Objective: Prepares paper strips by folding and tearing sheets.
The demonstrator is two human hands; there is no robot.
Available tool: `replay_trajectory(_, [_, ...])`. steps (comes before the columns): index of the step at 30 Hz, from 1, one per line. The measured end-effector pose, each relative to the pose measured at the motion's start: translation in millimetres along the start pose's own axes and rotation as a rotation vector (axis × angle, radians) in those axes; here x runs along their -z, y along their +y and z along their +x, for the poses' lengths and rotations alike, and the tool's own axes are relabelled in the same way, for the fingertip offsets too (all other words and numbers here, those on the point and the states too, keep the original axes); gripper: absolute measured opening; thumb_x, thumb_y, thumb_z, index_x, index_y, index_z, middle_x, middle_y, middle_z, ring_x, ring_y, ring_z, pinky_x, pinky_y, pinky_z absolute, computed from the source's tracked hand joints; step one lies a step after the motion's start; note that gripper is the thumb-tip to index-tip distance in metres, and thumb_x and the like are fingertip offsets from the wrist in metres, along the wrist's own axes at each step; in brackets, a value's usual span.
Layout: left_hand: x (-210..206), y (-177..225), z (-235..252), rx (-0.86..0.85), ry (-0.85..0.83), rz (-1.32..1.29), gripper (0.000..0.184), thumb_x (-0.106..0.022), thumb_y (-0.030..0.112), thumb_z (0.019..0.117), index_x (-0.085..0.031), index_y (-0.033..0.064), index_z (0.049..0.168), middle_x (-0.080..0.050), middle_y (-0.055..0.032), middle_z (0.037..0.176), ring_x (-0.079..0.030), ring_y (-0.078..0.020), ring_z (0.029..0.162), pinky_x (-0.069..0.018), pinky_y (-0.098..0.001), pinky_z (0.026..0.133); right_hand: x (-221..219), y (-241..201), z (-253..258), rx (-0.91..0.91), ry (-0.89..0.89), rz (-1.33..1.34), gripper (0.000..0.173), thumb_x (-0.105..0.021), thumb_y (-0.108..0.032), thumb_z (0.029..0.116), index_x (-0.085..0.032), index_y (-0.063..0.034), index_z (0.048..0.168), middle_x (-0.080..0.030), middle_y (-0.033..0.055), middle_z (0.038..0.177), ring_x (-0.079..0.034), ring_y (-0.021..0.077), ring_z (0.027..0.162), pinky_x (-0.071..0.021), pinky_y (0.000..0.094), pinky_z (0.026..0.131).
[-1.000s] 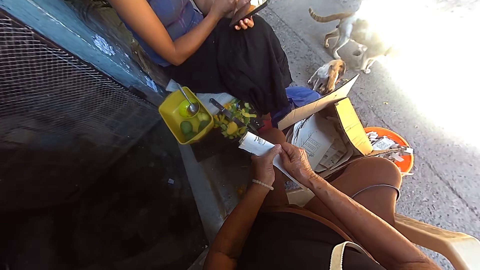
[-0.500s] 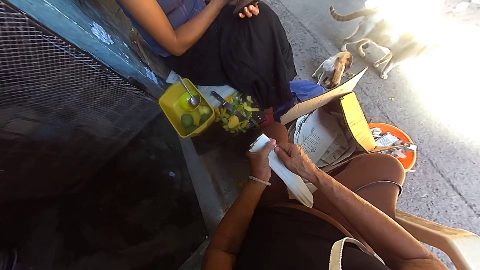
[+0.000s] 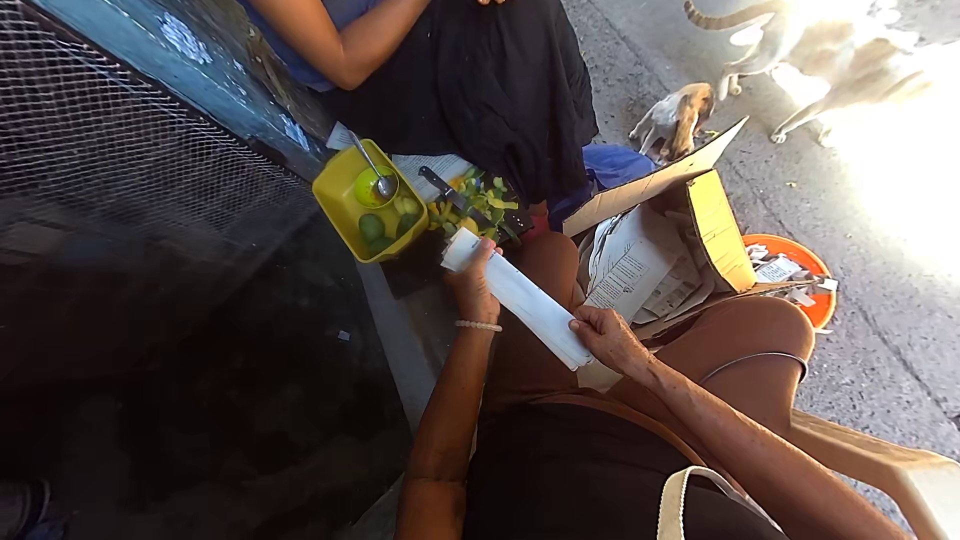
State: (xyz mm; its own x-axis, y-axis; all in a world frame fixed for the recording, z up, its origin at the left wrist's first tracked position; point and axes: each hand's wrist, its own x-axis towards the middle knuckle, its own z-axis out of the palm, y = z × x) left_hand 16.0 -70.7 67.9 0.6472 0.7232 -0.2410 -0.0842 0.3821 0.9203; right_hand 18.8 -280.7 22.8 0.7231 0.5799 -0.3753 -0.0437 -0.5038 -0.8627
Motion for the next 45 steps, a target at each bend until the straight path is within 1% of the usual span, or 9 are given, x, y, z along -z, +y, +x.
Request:
replay_trajectory(6, [-19,-38,-41,0.260,-0.075,-0.004,0.015,-0.072,-0.006,0.0883,-0.068,-0.0045,0.103,-0.073,-0.0146,0.087,-0.072,-0.0225,0.076,-0.0618,-0.0374,0.077,17,-20,5,0.035,0.112,-0.064,0.026,-0.054,-0.015,0.1043,-0.063,-0.0045,0.083,-0.055,0.0016,0.068,-0.055,0.0104,0.063,-0.0440,0.0320,0.062])
replay_trajectory(17, [14,-2,16,0.214,0.089,-0.033,0.009,-0.065,0.005,0.0985,-0.063,0.0046,0.107,-0.073,-0.0055,0.084,-0.073,-0.0151,0.074,-0.0622,-0.0310,0.073,3,1,-30,0.116,0.081,0.056,0.021,-0.055,-0.013,0.0992,-0.064,-0.0067,0.081,-0.054,-0.0047,0.064,-0.050,0.0001,0.057,-0.0406,0.0205,0.055])
replay_trajectory(22, [20,-5,22,0.288,0.100,-0.106,0.013,-0.056,0.015,0.1055,-0.063,0.0040,0.105,-0.071,-0.0052,0.085,-0.071,-0.0148,0.072,-0.0619,-0.0301,0.072,10,2,-36,0.083,-0.021,0.118,0.017,-0.053,-0.001,0.0946,-0.070,-0.0026,0.098,-0.064,-0.0016,0.078,-0.058,-0.0003,0.067,-0.0481,0.0181,0.064])
replay_trajectory(26, [19,-1,24,0.328,0.105,-0.068,0.024,-0.049,0.024,0.1092,-0.063,0.0052,0.105,-0.071,-0.0041,0.084,-0.072,-0.0143,0.074,-0.0615,-0.0307,0.073,13,4,-44,0.084,-0.074,0.319,0.035,-0.051,0.008,0.0889,-0.069,0.0011,0.117,-0.074,0.0031,0.101,-0.068,0.0010,0.086,-0.0563,0.0178,0.079])
replay_trajectory(30, [27,-4,30,0.344,0.009,-0.087,0.030,-0.037,0.028,0.1122,-0.057,0.0088,0.125,-0.071,-0.0059,0.114,-0.072,-0.0195,0.099,-0.0594,-0.0413,0.086,12,6,-48,0.084,-0.077,0.521,0.050,-0.051,0.011,0.0851,-0.062,0.0008,0.133,-0.074,0.0043,0.113,-0.070,0.0067,0.095,-0.0578,0.0219,0.081])
replay_trajectory(34, [28,-3,26,0.348,-0.212,-0.297,0.078,-0.012,0.075,0.0996,-0.050,0.0218,0.142,-0.062,-0.0062,0.139,-0.065,-0.0281,0.121,-0.0557,-0.0540,0.093,16,18,-42,-0.003,-0.131,0.832,0.049,-0.047,0.008,0.0879,-0.062,-0.0012,0.133,-0.073,0.0063,0.115,-0.071,0.0116,0.096,-0.0594,0.0267,0.082])
replay_trajectory(36, [28,-6,22,0.320,-0.311,-0.359,0.086,-0.012,0.084,0.0928,-0.045,0.0264,0.149,-0.058,-0.0062,0.144,-0.062,-0.0293,0.125,-0.0552,-0.0545,0.095,18,22,-36,-0.050,-0.168,0.942,0.050,-0.046,0.008,0.0865,-0.061,-0.0019,0.133,-0.073,0.0077,0.114,-0.071,0.0134,0.097,-0.0602,0.0289,0.083])
replay_trajectory(41, [19,-16,12,0.304,-0.282,-0.337,0.046,-0.036,0.050,0.1088,-0.051,0.0213,0.142,-0.061,-0.0080,0.140,-0.066,-0.0284,0.118,-0.0570,-0.0522,0.093,13,29,-29,-0.120,-0.243,1.075,0.051,-0.047,0.008,0.0844,-0.061,-0.0046,0.132,-0.072,0.0085,0.110,-0.072,0.0147,0.091,-0.0612,0.0304,0.077])
replay_trajectory(45, [10,-17,8,0.273,-0.070,-0.122,0.030,-0.046,0.018,0.1097,-0.050,0.0097,0.138,-0.067,-0.0142,0.126,-0.071,-0.0295,0.105,-0.0600,-0.0501,0.086,16,31,-28,-0.168,-0.285,0.965,0.052,-0.048,0.005,0.0808,-0.061,-0.0041,0.130,-0.073,0.0087,0.108,-0.072,0.0152,0.090,-0.0613,0.0309,0.078])
